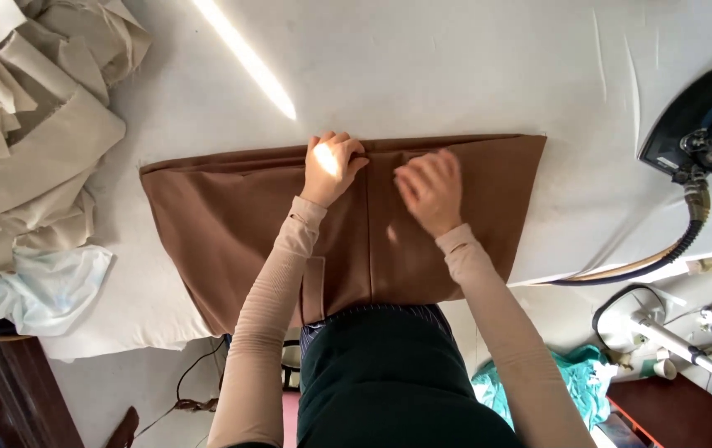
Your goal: The person irons a brown garment on a table and then folds it, smoothing the fabric with their hands.
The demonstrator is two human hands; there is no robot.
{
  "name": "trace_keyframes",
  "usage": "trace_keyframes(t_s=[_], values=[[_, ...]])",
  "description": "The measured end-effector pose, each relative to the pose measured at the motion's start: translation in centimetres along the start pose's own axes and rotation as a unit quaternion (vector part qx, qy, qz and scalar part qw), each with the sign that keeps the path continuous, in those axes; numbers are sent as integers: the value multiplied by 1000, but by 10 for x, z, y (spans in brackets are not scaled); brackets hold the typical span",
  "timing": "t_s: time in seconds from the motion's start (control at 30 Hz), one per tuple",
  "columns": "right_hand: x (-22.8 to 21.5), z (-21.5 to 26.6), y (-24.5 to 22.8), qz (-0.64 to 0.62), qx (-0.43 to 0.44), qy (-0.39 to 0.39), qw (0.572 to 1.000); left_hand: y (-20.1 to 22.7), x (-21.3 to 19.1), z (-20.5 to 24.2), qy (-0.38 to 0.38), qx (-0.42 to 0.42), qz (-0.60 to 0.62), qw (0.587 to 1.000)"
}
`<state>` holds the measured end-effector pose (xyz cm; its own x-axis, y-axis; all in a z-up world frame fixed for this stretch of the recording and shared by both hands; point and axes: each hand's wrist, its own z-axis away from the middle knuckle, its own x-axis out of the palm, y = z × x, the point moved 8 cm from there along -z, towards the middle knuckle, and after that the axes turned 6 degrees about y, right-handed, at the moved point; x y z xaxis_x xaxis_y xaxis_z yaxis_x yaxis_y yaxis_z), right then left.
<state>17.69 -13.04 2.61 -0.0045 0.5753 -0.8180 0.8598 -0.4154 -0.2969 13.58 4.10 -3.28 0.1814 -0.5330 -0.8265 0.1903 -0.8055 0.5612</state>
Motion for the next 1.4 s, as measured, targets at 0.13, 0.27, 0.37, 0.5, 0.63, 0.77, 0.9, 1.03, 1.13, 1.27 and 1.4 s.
trace_keyframes(t_s=[0.13, 0.27, 0.37, 0.5, 0.63, 0.77, 0.9, 1.03, 1.13, 1.27, 1.4], values=[[2, 13, -16, -33, 29, -60, 997, -8, 11, -3, -1, -4, 3, 1000], [13, 26, -7, -28, 55, -90, 994, -11, 17, -1, 8, 16, -20, 1000], [14, 27, -4, -20, 56, -86, 995, -5, 7, -3, 40, 26, -31, 998], [12, 27, -4, -23, 54, -75, 995, 1, -10, 1, 87, 40, -45, 994], [11, 28, -5, -21, 57, -68, 996, 5, -10, 6, 107, 58, -58, 991], [16, 32, -2, -20, 64, -84, 994, 17, -20, 8, 105, 51, -63, 991], [6, 35, 14, -10, 77, -60, 995, 23, -18, 3, 52, 21, -107, 993], [-37, 39, 65, 61, 80, -13, 995, 17, -6, -2, 56, 21, -119, 991], [-62, 61, 113, 121, 176, 11, 977, 6, 10, 1, 52, 10, -121, 991], [-64, 75, 140, 161, 276, 3, 947, 5, 12, 0, 54, 9, -121, 991], [-61, 80, 145, 148, 316, -20, 937, 1, 17, 4, 92, 25, -119, 988]])
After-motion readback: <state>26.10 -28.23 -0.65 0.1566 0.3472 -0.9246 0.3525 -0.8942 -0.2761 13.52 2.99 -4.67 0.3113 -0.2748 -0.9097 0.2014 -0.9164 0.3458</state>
